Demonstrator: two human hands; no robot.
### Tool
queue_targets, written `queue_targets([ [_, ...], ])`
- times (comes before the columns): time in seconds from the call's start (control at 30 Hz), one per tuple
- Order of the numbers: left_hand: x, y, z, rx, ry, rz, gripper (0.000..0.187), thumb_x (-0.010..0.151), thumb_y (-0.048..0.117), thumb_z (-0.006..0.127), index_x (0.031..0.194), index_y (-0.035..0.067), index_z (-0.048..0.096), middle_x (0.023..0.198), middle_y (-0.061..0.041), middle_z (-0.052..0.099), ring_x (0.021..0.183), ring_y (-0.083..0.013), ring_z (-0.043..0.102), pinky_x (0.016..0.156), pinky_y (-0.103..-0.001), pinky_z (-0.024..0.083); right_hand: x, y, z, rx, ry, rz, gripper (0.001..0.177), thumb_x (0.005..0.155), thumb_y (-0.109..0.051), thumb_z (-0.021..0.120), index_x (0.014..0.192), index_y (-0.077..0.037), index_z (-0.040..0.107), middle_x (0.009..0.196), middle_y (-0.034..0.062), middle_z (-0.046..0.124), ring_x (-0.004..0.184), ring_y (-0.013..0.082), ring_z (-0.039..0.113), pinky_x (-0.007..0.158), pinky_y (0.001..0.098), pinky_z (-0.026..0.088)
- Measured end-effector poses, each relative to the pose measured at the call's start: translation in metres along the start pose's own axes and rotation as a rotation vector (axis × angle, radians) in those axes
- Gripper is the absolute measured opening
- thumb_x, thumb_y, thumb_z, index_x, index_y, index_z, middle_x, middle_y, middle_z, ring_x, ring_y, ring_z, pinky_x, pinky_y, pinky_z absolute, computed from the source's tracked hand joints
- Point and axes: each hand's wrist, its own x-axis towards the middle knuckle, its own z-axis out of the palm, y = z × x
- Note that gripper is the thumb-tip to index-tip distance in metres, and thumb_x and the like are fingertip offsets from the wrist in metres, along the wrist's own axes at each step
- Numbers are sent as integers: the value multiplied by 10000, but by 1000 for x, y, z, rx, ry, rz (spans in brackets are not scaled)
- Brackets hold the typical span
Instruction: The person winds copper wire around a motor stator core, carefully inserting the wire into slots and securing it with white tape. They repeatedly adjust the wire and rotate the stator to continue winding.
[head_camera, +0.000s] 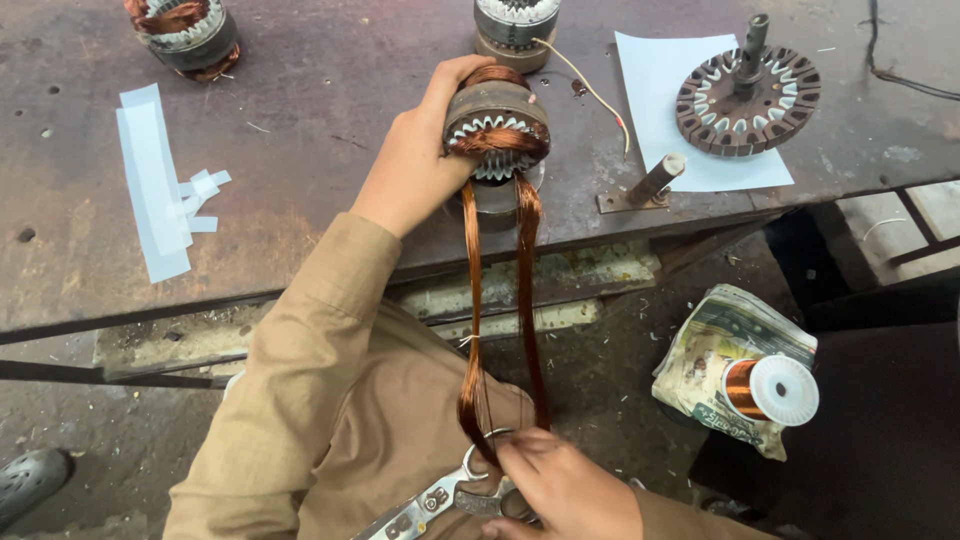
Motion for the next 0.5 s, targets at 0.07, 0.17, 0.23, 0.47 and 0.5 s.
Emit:
queue_targets([
  [0.07, 1, -1, 2, -1, 9, -2, 654, 896, 5, 713, 1452, 191, 424, 1250, -146, 747, 1220, -339, 713, 980, -384, 571, 2, 2, -3, 4, -15, 29, 588, 890, -319, 830, 1184, 113, 561, 1000, 258, 659, 1018, 446, 655, 954, 477, 515],
  [0.17, 0, -4, 4, -54, 42, 67, 681, 877, -39, 711, 1455, 181, 426, 1271, -154, 736, 1243, -332, 715, 1008, -385, 565, 4, 1, -4, 8, 22, 26, 559, 866, -315, 840, 1157, 83, 578, 997, 238, 665, 986, 433, 654, 912, 470, 522],
  [0.23, -1, -5, 8, -82, 63, 110, 696, 869, -75, 699, 1459, 175, 428, 1288, -159, 730, 1260, -332, 712, 1023, -387, 562, 5, -2, -2, 55, 75, 13, 585, 863, -307, 835, 1203, 94, 578, 1021, 231, 674, 993, 417, 665, 917, 465, 519],
  [0.47, -1, -8, 7, -37, 68, 103, 694, 850, -97, 691, 1448, 155, 445, 1269, -148, 738, 1249, -326, 704, 1008, -382, 564, 4, -12, 9, 124, 104, 69, 639, 901, -320, 818, 1327, 85, 567, 1017, 145, 715, 1001, 340, 689, 946, 432, 509],
  [0.5, 0, -8, 6, -35, 77, 114, 684, 857, -97, 691, 1447, 151, 450, 1275, -147, 738, 1253, -324, 706, 1014, -384, 565, 5, -11, 8, 119, 94, 58, 648, 902, -323, 822, 1329, 89, 560, 1020, 144, 714, 1003, 338, 688, 944, 433, 506],
])
